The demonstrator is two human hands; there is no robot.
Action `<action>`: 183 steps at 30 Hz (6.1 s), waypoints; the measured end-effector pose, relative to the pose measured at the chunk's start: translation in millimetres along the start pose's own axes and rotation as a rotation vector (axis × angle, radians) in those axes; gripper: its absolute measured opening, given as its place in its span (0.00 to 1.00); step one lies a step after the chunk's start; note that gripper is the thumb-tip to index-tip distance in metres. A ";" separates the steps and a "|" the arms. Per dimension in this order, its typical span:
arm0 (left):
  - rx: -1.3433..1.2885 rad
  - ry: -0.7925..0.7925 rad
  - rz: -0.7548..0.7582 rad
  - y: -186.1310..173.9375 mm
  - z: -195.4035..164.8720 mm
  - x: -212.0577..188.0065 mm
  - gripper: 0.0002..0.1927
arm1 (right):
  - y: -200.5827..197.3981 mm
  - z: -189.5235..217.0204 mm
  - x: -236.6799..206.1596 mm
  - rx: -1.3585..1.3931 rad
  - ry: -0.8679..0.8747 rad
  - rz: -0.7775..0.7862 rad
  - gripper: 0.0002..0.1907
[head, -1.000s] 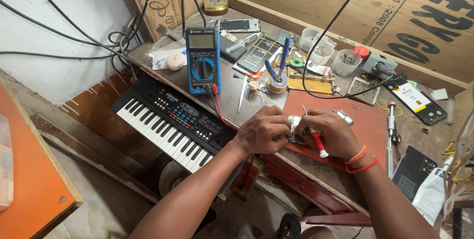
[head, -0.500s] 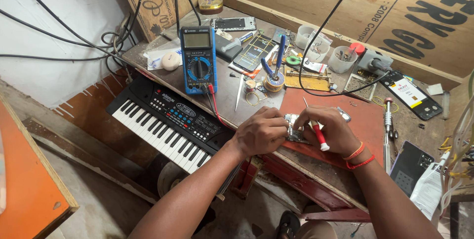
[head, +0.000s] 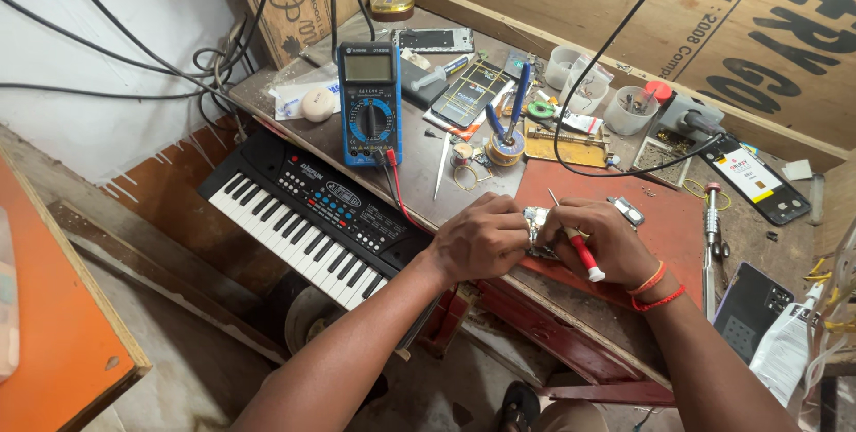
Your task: The person repairs a disassembled smartphone on a workbench, using a red-handled screwdriver to pry and unscrew components from the phone body. They reposition the phone, work on its internal board, and handle small parts and tools from the cluttered bench.
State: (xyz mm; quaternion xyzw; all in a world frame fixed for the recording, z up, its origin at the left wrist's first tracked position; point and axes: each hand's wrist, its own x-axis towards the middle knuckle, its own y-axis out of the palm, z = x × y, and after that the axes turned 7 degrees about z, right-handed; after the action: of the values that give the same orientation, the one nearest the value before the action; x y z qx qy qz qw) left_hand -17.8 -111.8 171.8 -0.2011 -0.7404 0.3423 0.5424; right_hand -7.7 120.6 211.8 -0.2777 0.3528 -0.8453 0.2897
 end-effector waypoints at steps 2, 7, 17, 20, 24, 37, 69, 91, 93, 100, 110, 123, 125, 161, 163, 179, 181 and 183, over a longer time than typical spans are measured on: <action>0.002 0.006 0.001 -1.1 1.9 -1.4 0.06 | 0.0 0.7 1.5 -0.026 -0.002 0.005 0.13; -0.003 -0.019 0.037 0.1 3.5 -4.4 0.04 | 1.9 4.8 3.3 -0.089 -0.009 0.029 0.14; -0.032 0.010 -0.020 -3.4 5.4 -7.7 0.05 | 8.5 25.2 14.9 -0.356 -0.009 0.027 0.17; -0.028 0.006 -0.018 -6.9 2.7 -9.4 0.05 | 9.4 29.8 15.3 -0.350 0.032 0.024 0.16; -0.031 0.015 -0.028 -11.0 -1.7 -13.6 0.04 | 7.8 28.6 10.1 -0.128 0.072 0.023 0.12; -0.002 0.031 -0.069 -19.4 -7.6 -21.9 0.07 | 1.7 25.3 27.9 -0.345 0.332 0.075 0.12; -0.025 -0.016 -0.065 -23.0 -8.5 -26.5 0.04 | 11.9 48.2 52.4 -0.612 0.423 0.237 0.05; -0.022 -0.041 -0.062 -17.8 -8.4 -26.6 0.03 | 16.5 29.4 55.8 -0.618 0.475 0.227 0.03; -0.034 -0.024 -0.075 -18.4 -8.6 -26.2 0.03 | 16.1 30.0 58.8 -0.649 0.481 0.228 0.02; -0.021 -0.036 -0.039 -18.9 -5.8 -25.4 0.03 | 18.0 38.8 69.8 -0.664 0.606 0.269 0.05; -0.018 -0.043 -0.048 -21.0 -9.9 -28.2 0.03 | 14.7 32.7 62.4 -0.649 0.448 0.279 0.06; -0.019 -0.037 -0.048 -24.9 -12.0 -30.5 0.01 | 11.9 34.0 59.6 -0.583 0.445 0.268 0.06; -0.015 -0.037 -0.039 -25.4 -12.6 -30.6 0.01 | 12.9 34.4 59.5 -0.599 0.435 0.273 0.05; -0.020 -0.043 -0.012 -20.9 -8.4 -31.1 0.03 | 19.8 39.4 60.8 -0.625 0.514 0.240 0.02; -0.021 -0.042 -0.011 -21.4 -7.9 -30.9 0.04 | 20.0 42.8 62.6 -0.642 0.535 0.253 0.02; -0.012 -0.018 -0.038 -25.3 -10.3 -29.6 0.03 | 14.8 29.4 62.8 -0.669 0.423 0.317 0.07; -0.036 -0.021 -0.048 -25.2 -10.4 -29.8 0.04 | 17.4 35.7 64.5 -0.640 0.458 0.305 0.08; -0.018 -0.010 -0.038 -24.7 -9.7 -29.2 0.05 | 19.0 41.9 67.1 -0.632 0.502 0.316 0.09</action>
State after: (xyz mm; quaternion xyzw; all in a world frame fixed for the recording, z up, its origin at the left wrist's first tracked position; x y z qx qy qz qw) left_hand 2.7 -145.4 172.0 -0.1901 -0.7497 0.3262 0.5435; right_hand -19.3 45.3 240.2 -0.0812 0.6919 -0.6823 0.2217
